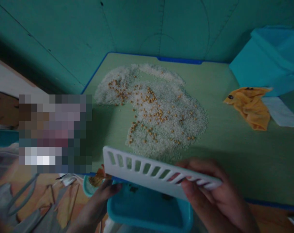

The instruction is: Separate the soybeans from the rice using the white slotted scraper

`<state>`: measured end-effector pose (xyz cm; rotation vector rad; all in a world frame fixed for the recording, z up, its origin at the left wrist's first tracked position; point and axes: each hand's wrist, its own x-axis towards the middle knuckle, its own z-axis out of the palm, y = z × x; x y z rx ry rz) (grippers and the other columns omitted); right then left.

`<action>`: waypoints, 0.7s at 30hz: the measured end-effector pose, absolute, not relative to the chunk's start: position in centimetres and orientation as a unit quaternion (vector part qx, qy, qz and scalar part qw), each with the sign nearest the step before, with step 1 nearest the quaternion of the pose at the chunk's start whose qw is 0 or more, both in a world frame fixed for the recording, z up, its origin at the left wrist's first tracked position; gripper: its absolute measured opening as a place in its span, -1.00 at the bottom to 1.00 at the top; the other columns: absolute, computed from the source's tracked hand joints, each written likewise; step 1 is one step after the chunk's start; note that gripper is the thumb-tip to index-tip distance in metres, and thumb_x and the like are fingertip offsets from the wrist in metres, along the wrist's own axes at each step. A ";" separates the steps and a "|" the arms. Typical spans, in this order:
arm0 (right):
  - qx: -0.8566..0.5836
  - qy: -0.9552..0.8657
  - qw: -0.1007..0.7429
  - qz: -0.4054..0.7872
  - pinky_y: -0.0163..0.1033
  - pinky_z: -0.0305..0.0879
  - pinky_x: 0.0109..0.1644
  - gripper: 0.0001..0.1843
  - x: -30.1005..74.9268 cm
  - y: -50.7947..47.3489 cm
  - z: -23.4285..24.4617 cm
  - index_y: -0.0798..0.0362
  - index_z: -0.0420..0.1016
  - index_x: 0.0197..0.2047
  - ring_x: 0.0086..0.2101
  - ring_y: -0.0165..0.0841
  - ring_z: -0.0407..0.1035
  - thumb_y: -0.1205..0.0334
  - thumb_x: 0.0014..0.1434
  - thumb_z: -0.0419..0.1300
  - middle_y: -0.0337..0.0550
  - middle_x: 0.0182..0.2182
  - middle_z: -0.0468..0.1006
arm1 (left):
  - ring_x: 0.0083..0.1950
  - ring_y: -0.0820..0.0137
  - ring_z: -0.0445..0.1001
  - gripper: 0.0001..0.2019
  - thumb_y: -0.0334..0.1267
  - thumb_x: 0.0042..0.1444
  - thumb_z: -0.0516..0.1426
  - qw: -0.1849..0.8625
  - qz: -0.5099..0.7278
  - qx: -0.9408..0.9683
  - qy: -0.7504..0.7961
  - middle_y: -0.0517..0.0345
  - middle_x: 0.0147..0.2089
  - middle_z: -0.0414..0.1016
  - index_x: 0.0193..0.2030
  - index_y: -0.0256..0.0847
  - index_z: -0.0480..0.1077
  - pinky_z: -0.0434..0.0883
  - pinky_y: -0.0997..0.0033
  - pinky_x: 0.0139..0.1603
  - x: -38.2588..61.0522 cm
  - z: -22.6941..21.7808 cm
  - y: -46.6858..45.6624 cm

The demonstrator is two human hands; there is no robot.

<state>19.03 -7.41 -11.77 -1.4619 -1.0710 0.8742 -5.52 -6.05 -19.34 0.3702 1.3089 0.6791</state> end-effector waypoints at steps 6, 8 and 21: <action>-0.646 -0.428 0.527 0.350 -0.12 0.48 -0.57 -0.77 17.5 -4.7 -10.8 -0.36 0.43 -0.23 -0.52 -0.15 0.49 0.12 -0.01 0.24 -0.26 -0.48 0.59 | 0.19 0.01 0.27 -0.59 -0.30 -0.25 0.24 0.737 0.342 0.172 0.557 0.05 0.02 0.53 -0.14 -0.16 0.50 0.16 0.04 0.20 -6.0 -19.6 -6.1; -0.629 -0.440 0.542 0.342 -0.19 0.47 -0.56 -0.76 17.4 -3.7 -11.1 -0.32 0.41 -0.20 -0.51 -0.22 0.48 0.15 0.02 0.24 -0.28 -0.45 0.57 | 0.19 0.03 0.26 -0.65 -0.30 -0.24 0.24 0.740 0.343 0.178 0.551 0.07 0.02 0.53 -0.20 -0.14 0.52 0.12 0.04 0.22 -5.9 -19.7 -5.9; -0.497 -0.445 0.661 0.343 -0.27 0.34 -0.34 -0.75 17.0 2.6 -10.7 -0.12 0.35 -0.24 -0.40 -0.44 0.38 0.42 0.06 0.19 -0.36 -0.35 0.46 | 0.07 0.03 0.38 -0.66 -0.22 -0.28 0.28 0.718 0.320 0.220 0.577 0.05 -0.12 0.59 -0.25 -0.16 0.53 0.25 0.10 0.10 -5.5 -21.0 -5.8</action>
